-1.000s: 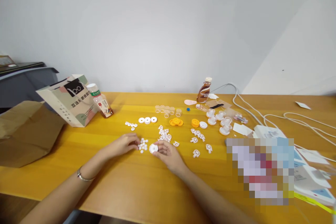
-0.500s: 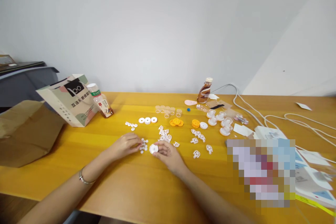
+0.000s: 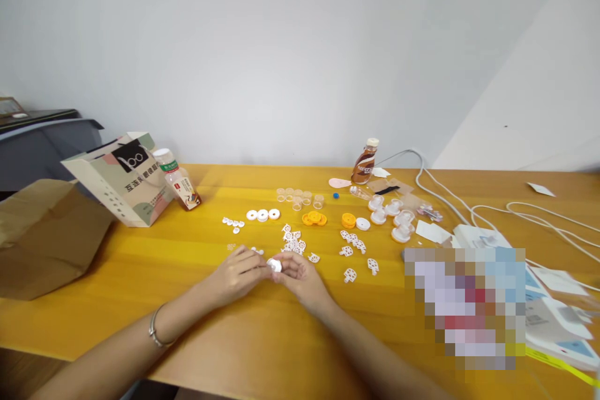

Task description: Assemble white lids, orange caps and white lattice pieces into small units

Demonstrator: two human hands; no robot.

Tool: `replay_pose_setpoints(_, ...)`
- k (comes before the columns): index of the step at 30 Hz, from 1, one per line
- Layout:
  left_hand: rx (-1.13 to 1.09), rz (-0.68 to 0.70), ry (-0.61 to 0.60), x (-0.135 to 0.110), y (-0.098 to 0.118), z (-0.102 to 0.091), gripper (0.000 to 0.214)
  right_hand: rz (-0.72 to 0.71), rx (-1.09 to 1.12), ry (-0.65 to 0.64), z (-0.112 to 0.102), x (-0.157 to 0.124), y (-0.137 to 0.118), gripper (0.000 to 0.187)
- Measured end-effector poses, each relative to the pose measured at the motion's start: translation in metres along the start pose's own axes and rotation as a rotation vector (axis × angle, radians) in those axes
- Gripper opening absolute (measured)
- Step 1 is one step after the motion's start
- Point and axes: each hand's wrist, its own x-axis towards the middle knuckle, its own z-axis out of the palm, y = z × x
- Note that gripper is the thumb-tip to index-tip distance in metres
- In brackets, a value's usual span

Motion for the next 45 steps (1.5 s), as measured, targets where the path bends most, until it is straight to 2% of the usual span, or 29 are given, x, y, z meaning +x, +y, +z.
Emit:
replay_pose_setpoints(4,-0.080,-0.048,0.040,0.000,0.003,0.002,0.017,-0.016,0.026,0.002,0.000,0.000,0.000,0.035)
replay_pose_setpoints(10,-0.205,-0.090,0.005,0.000,0.005,0.000,0.018,-0.017,0.006,0.022,-0.003,0.002,0.001,0.034)
replay_pose_setpoints(15,-0.389,-0.197,0.047,-0.002,-0.009,-0.011,0.021,-0.019,-0.027,0.068,-0.003,0.002,0.000,0.032)
replay_pose_setpoints(21,-0.424,-0.376,-0.250,-0.012,-0.027,-0.023,0.013,-0.012,-0.053,0.075,-0.001,-0.001,-0.005,0.028)
replay_pose_setpoints(23,-0.389,-0.437,-0.285,-0.014,-0.028,-0.021,0.013,-0.016,-0.060,0.073,0.000,-0.002,-0.006,0.027)
replay_pose_setpoints(26,-0.359,-0.483,-0.275,-0.015,-0.027,-0.018,0.011,-0.020,-0.067,0.067,0.000,-0.002,-0.007,0.025)
replay_pose_setpoints(32,-0.420,-0.395,-0.297,-0.015,-0.030,-0.014,0.012,-0.029,-0.062,0.045,0.000,-0.002,-0.006,0.023)
replay_pose_setpoints(37,-0.420,-0.405,-0.285,-0.015,-0.032,-0.008,0.012,-0.035,-0.047,0.038,0.000,-0.002,-0.005,0.022)
replay_pose_setpoints(41,-0.330,-0.320,-0.305,-0.014,-0.032,-0.009,0.014,-0.025,-0.026,0.025,0.000,-0.002,-0.004,0.025)
replay_pose_setpoints(45,-0.131,-0.229,-0.353,-0.015,-0.031,-0.010,0.015,-0.023,-0.010,0.025,0.001,-0.003,-0.005,0.027)
